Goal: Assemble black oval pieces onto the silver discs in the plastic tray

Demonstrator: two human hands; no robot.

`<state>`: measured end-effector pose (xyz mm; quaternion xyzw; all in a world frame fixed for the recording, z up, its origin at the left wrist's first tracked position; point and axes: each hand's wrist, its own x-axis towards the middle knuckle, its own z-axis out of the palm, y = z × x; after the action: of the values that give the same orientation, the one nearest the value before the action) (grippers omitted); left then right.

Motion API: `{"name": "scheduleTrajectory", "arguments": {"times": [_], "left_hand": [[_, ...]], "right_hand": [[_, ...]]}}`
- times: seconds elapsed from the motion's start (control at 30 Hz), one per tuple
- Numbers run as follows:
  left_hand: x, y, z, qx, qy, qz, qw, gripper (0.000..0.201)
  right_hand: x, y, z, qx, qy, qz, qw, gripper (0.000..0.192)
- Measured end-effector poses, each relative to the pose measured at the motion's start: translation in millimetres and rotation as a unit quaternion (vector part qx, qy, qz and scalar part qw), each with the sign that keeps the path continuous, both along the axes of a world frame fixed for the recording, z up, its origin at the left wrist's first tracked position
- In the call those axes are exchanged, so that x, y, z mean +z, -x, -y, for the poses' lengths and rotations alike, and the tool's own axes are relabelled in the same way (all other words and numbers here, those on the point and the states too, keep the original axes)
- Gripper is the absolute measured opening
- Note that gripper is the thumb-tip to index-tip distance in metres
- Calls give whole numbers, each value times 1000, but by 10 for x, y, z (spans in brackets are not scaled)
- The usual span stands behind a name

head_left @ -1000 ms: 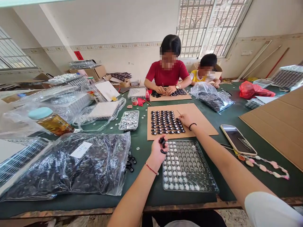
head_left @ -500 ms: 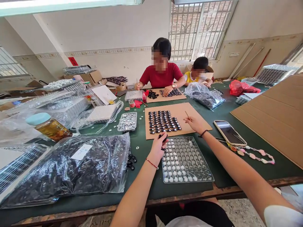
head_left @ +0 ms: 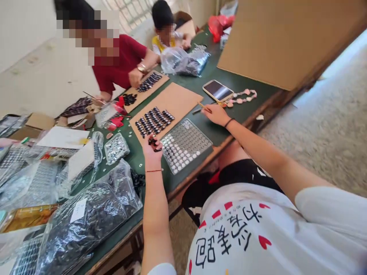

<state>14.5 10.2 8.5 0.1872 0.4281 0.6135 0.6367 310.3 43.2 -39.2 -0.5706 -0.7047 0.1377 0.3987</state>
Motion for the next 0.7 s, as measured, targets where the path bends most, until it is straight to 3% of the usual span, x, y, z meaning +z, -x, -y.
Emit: {"name": "scheduleTrajectory", "arguments": {"times": [0.13,0.23,0.3,0.43,0.6,0.7], "left_hand": [[-73,14,50,-3,-9,-1,1000,31],[-95,120,184,42,-8,-12,999,32],[-83,195,268,61,-10,-24,998,27],[-44,253,316,33,-32,-40,998,15],[-70,218,277,11,-16,40,999,34],[-94,242,308,20,-10,63,998,32]], "right_hand": [[-20,-62,-53,-20,13,-29,999,23],[-42,-76,-73,-24,10,-49,998,22],[-62,-81,-85,-31,5,-61,998,22],[-76,-79,-109,-34,28,-79,996,21],[-21,-18,-28,-17,36,-41,998,22],[-6,26,79,22,21,29,999,24]]}}
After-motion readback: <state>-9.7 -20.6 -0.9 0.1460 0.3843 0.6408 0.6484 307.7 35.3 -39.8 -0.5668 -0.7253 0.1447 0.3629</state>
